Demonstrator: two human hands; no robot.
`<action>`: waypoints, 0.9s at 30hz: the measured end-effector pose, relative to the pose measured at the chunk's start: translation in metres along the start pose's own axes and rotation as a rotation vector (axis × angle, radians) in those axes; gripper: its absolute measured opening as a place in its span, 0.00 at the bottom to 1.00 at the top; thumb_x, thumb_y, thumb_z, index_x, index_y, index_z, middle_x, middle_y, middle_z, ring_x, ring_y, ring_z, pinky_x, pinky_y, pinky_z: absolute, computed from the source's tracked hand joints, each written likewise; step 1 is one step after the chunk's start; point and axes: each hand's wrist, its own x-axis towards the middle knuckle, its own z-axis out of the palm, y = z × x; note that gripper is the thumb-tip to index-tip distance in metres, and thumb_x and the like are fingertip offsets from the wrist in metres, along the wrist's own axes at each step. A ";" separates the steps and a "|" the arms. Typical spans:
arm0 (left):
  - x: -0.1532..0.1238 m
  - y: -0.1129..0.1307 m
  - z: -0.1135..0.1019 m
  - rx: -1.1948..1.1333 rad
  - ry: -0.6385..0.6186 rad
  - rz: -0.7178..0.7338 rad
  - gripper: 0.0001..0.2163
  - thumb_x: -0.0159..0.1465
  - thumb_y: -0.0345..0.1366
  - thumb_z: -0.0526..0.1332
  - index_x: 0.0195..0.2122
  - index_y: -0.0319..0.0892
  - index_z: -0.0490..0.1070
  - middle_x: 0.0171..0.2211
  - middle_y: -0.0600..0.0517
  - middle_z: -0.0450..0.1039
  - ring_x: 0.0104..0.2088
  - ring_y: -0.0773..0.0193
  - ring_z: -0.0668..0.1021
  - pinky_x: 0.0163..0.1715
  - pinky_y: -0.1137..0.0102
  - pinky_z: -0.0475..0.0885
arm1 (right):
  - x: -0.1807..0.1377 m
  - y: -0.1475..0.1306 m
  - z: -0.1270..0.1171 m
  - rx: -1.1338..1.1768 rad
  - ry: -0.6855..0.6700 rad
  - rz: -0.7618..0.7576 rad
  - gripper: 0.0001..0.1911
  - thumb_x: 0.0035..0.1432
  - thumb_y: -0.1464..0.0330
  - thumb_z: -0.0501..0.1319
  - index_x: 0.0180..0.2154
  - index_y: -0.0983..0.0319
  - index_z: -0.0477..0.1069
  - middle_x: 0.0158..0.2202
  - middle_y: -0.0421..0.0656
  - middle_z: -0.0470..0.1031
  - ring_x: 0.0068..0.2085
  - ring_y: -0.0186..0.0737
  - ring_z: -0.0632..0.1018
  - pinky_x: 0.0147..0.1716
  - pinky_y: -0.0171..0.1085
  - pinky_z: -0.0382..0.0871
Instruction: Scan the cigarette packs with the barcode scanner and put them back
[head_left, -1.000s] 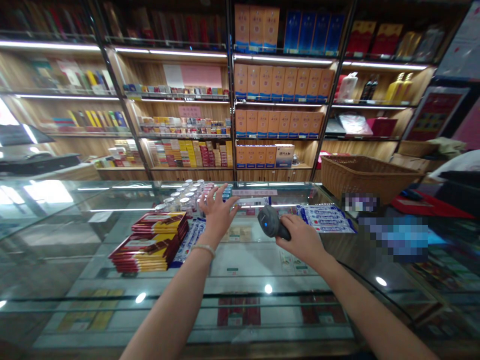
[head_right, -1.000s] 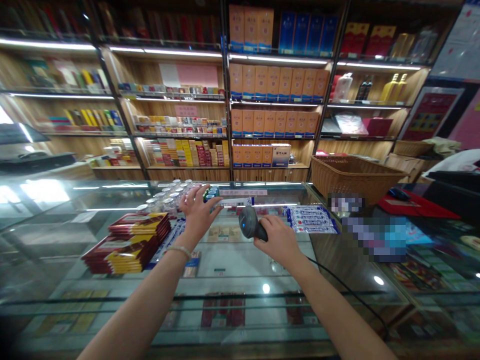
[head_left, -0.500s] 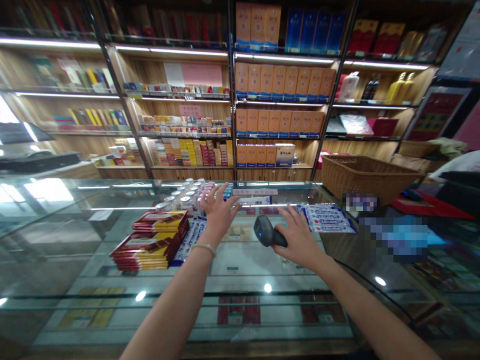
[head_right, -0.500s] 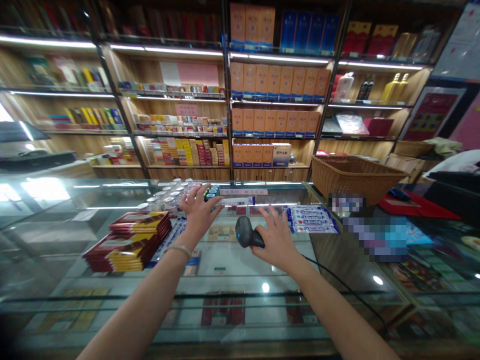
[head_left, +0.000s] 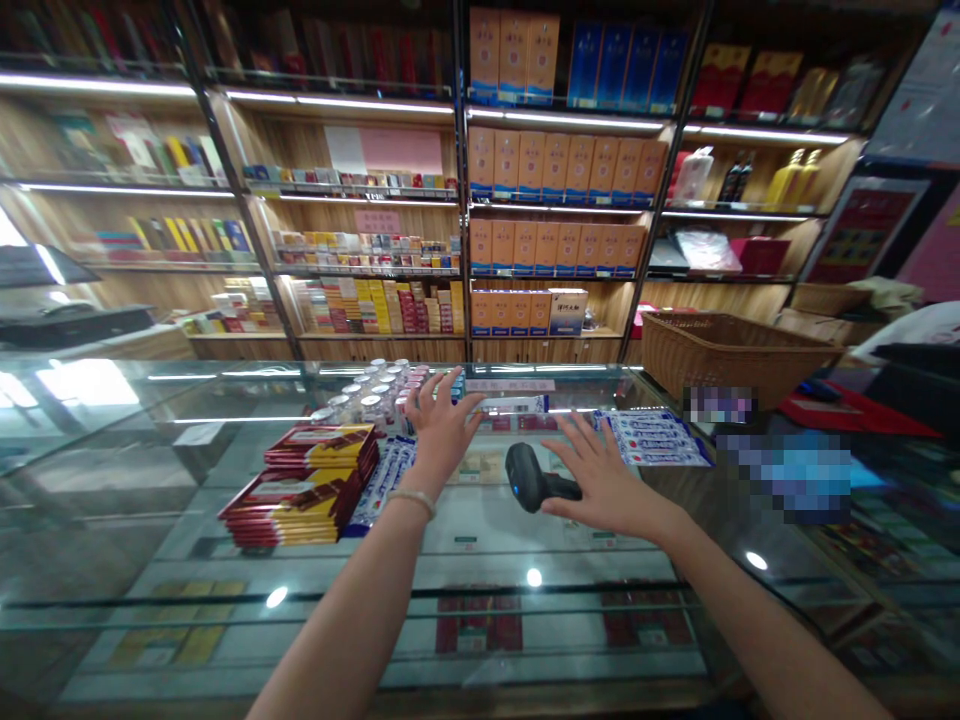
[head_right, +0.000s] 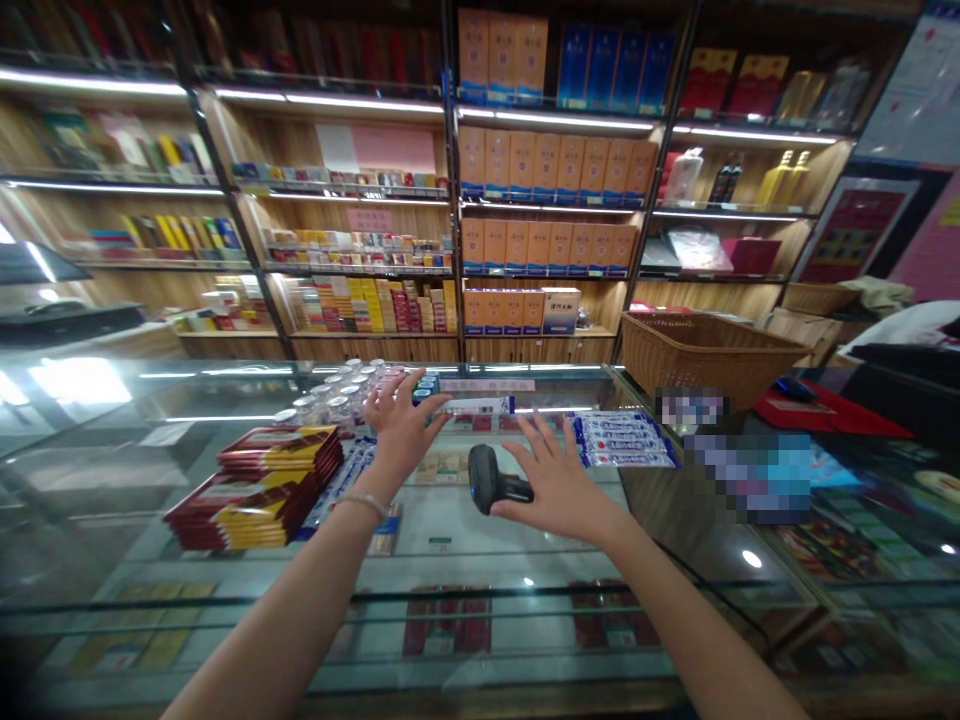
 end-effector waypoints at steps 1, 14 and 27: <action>0.000 0.000 0.001 0.001 0.003 0.007 0.08 0.63 0.42 0.68 0.44 0.56 0.81 0.67 0.48 0.65 0.66 0.42 0.63 0.64 0.39 0.51 | 0.005 0.003 -0.004 -0.013 0.037 0.020 0.38 0.64 0.44 0.57 0.68 0.56 0.60 0.75 0.52 0.51 0.75 0.61 0.48 0.69 0.70 0.41; 0.000 0.003 -0.001 0.000 -0.010 0.008 0.09 0.62 0.41 0.69 0.45 0.57 0.81 0.67 0.48 0.66 0.66 0.41 0.63 0.64 0.39 0.51 | 0.079 0.022 0.004 -0.177 0.376 0.101 0.24 0.64 0.59 0.63 0.60 0.55 0.69 0.70 0.50 0.62 0.71 0.57 0.58 0.67 0.62 0.45; 0.000 0.012 -0.008 -0.018 -0.054 0.061 0.10 0.63 0.41 0.69 0.46 0.58 0.81 0.68 0.49 0.65 0.67 0.42 0.63 0.65 0.39 0.49 | 0.061 0.018 0.019 -0.183 0.409 0.022 0.17 0.63 0.62 0.66 0.53 0.52 0.72 0.66 0.47 0.68 0.69 0.52 0.61 0.67 0.58 0.40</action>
